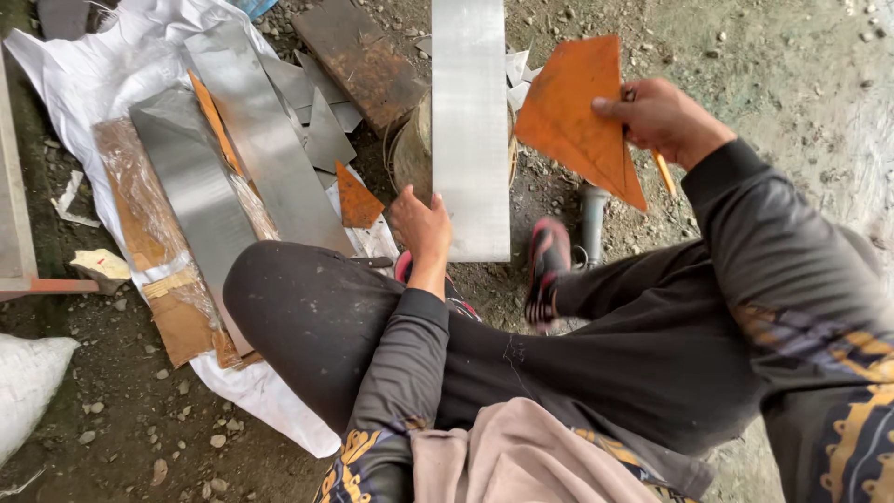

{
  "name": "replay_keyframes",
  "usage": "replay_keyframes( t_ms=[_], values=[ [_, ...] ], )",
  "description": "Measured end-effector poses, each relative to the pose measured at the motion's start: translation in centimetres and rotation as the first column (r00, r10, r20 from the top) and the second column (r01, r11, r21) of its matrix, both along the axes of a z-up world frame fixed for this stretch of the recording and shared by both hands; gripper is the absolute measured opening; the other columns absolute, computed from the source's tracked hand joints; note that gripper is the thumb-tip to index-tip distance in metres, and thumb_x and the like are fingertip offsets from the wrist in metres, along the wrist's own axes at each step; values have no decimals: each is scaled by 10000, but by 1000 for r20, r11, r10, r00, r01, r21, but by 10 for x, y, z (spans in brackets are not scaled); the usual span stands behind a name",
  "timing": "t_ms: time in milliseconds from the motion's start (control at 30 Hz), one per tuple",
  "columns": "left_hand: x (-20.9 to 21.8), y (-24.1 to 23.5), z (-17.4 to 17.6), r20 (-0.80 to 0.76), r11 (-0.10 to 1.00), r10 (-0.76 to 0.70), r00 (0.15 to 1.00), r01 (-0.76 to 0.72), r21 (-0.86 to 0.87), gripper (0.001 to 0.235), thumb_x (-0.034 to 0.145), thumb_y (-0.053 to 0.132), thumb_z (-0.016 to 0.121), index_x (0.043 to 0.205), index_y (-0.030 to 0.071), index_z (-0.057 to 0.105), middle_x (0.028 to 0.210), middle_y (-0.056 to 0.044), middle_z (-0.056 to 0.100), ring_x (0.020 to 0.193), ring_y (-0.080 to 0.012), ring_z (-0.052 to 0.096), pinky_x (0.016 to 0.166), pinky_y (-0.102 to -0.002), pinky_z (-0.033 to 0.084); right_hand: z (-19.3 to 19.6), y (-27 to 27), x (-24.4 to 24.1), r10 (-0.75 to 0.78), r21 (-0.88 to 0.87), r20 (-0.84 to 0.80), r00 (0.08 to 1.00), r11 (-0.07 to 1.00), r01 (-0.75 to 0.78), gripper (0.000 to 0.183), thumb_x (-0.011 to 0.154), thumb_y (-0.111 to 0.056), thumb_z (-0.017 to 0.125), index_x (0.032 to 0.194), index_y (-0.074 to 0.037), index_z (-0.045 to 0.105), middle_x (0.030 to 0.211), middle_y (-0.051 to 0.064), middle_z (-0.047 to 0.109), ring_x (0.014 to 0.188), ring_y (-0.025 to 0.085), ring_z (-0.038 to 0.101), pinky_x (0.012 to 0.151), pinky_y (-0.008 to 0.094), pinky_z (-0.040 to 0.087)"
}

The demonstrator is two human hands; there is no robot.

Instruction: The person sits on the ground and uses a pencil and an orange triangular template to mark cutting lines on a long metal sheet. They repeatedly position the template, trace its edges, and adjust its placement to create multiple geometric outlines on the metal surface.

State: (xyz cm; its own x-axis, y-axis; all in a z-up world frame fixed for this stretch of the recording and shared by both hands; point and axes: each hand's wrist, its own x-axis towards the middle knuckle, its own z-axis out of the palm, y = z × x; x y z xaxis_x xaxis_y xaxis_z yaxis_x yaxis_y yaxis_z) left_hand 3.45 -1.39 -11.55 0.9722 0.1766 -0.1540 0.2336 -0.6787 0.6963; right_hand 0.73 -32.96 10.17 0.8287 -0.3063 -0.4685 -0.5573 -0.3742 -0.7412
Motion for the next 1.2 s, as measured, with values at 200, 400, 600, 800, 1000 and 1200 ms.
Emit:
replay_keyframes(
  t_ms=[200, 400, 600, 800, 1000, 1200],
  values=[
    [13, 14, 2, -61, 997, -69, 996, 71, 32, 617, 942, 454, 653, 1411, 75, 521, 1416, -215, 519, 1306, -446, 469, 1057, -576, 398, -52, 10, -22, 67, 213, -110, 992, 976, -42, 372, 1014, -349, 683, 1083, 14, 726, 738, 10, 522, 586, 119, 357, 500, 330, 317],
    [49, 77, 4, 66, 987, -145, 987, 140, 76, 551, 977, 430, 658, 1307, -5, 588, 1293, -247, 636, 1211, -422, 588, 1014, -497, 473, -97, -27, -7, -47, 35, -197, 979, 998, 55, 346, 1004, -327, 679, 1014, 18, 706, 754, 6, 583, 592, 114, 420, 517, 324, 337],
    [91, 156, -22, 65, 990, -84, 994, 76, 121, 432, 993, 358, 643, 1226, -6, 651, 1102, -204, 739, 1052, -386, 694, 895, -482, 536, -171, -50, -3, -51, -157, -404, 914, 987, -14, 440, 1035, -343, 682, 888, 58, 579, 687, 68, 507, 546, 180, 400, 474, 384, 297],
    [126, 168, -39, -155, 966, 242, 958, -253, -53, 347, 938, 301, 661, 1072, -11, 732, 1023, -183, 776, 974, -315, 758, 847, -438, 559, -233, -56, -6, 35, 11, -363, 931, 999, -33, 316, 991, -292, 690, 881, -8, 608, 623, 74, 522, 494, 171, 425, 438, 357, 312],
    [117, 147, -68, -21, 999, 40, 999, -40, 8, 325, 928, 322, 665, 1067, 34, 717, 1006, -182, 762, 987, -348, 718, 858, -427, 550, -265, -54, -12, 53, 179, -534, 844, 983, 51, 338, 1032, -344, 595, 867, -49, 578, 590, 28, 378, 479, 153, 279, 445, 347, 214],
    [126, 129, -47, -14, 999, -31, 999, 31, 30, 320, 928, 322, 669, 1074, 42, 723, 1069, -180, 752, 1048, -355, 696, 885, -435, 544, -201, -46, 1, -142, 71, -349, 927, 982, 177, 284, 1069, -297, 566, 926, -52, 581, 643, -15, 409, 514, 113, 326, 456, 306, 269]
  ],
)
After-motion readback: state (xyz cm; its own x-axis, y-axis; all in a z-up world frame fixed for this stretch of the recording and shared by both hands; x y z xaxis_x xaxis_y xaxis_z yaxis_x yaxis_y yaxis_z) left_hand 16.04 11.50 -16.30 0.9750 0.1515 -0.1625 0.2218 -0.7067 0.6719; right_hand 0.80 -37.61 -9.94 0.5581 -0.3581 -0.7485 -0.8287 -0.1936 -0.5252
